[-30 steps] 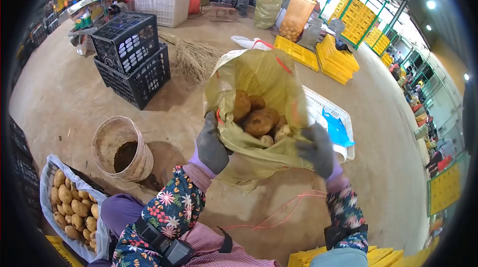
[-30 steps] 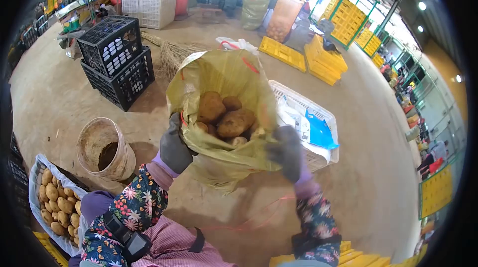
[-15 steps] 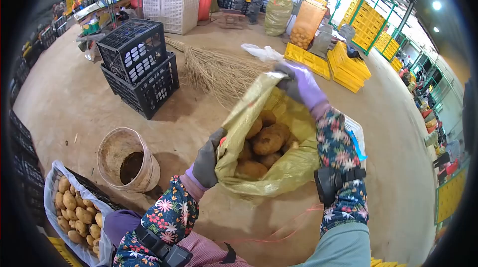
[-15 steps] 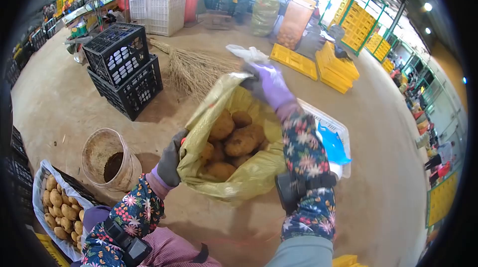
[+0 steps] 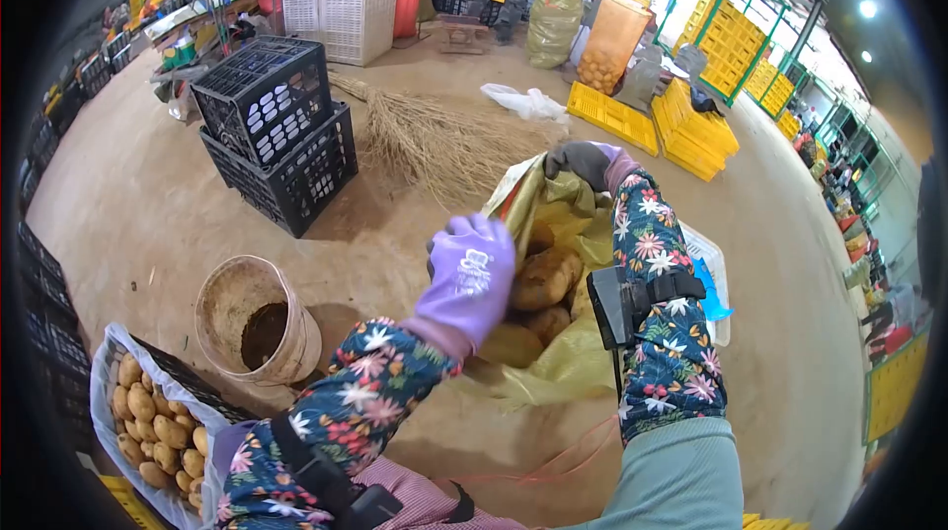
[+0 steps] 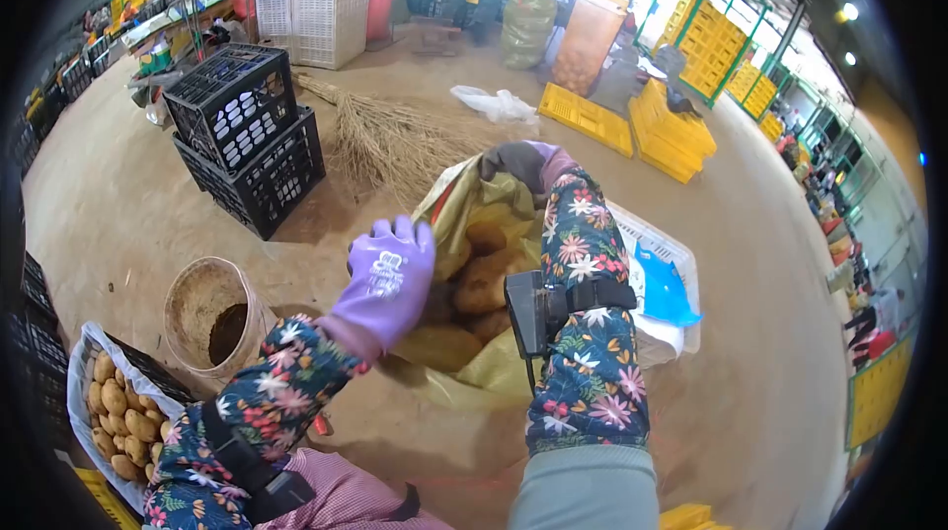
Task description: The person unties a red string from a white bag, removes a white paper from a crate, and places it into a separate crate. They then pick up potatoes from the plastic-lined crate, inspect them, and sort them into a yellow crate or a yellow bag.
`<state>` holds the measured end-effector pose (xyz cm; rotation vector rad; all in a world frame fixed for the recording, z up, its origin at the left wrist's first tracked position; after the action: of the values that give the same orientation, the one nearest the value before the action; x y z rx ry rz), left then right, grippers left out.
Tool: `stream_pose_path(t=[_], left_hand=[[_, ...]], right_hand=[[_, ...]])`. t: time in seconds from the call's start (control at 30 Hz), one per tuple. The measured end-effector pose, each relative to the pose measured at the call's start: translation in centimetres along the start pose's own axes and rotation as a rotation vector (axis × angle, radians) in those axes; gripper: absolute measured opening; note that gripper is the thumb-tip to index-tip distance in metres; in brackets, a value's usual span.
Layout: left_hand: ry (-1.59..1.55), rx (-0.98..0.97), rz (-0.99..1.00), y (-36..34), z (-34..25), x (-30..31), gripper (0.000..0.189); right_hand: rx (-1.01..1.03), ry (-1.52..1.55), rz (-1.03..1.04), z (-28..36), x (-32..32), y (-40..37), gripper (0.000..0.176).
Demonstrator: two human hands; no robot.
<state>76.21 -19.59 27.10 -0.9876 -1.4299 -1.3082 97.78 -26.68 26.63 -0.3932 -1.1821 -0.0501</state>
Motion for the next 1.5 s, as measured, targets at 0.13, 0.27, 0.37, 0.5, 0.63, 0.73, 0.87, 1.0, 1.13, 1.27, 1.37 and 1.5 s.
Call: stream_pose_path(t=[0.13,0.27,0.37,0.5,0.63,0.73,0.87,1.0,1.13,1.27,1.37,1.5], left_hand=[[-1.042,0.156,0.296,0.0,6.5,-5.3,0.021],[-2.009,0.255,0.311,-1.5,7.3,-8.6,0.027],[-2.374,0.141,0.262,-1.4,7.5,-14.4,0.036],[-2.602,0.020,0.186,-1.2,5.6,-11.9,0.039],[-2.535,0.220,0.230,-1.8,5.3,-11.7,0.037],[-1.784,0.309,0.195,-1.1,8.4,-11.4,0.032],[-0.455,-0.087,-0.486,-2.3,6.7,3.1,0.034],[-0.211,-0.505,-0.199,-3.9,-6.8,3.6,0.023],[-0.472,-0.535,0.392,-9.6,-6.5,-2.7,0.011],[-0.065,-0.618,0.059,-13.4,-5.4,0.4,0.010],[0.012,-0.594,0.077,-11.5,-5.9,0.7,0.014],[0.042,-0.671,-0.038,-10.5,-7.9,0.6,0.017]], right_hand=[[0.073,-0.014,0.020,-0.2,-0.2,-3.9,0.017],[0.031,-0.108,-0.320,0.0,1.1,-4.7,0.029],[-0.313,-0.064,-0.822,6.4,3.5,-9.3,0.057],[-0.573,-1.090,-0.560,8.1,-3.8,-9.2,0.044],[-0.783,-0.271,-0.316,-3.2,-3.3,-7.9,0.022],[-0.465,-0.513,-0.304,-6.5,-5.9,-5.5,0.017],[-0.413,-0.202,-0.318,-7.6,-4.2,-4.4,0.013],[-0.527,0.114,-0.353,-9.4,-2.2,-4.5,0.014],[-0.564,-0.494,-0.214,-12.3,-1.7,-4.5,0.017],[-0.585,-0.199,-0.422,-13.7,-2.3,-6.2,0.023],[-0.947,0.103,-0.484,-13.7,-1.6,-6.6,0.036],[-0.695,-0.203,-0.664,3.6,4.3,-12.2,0.077]])
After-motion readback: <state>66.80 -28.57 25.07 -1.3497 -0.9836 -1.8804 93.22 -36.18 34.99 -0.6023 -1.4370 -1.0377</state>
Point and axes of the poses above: each hand's wrist, its own y-axis towards the middle knuckle, its own x-axis out of the back of the hand, z = x × y, the point moved 8 cm from there along y, towards the middle knuckle, and after that the axes turned 12 degrees about z, right-handed, at the moved point
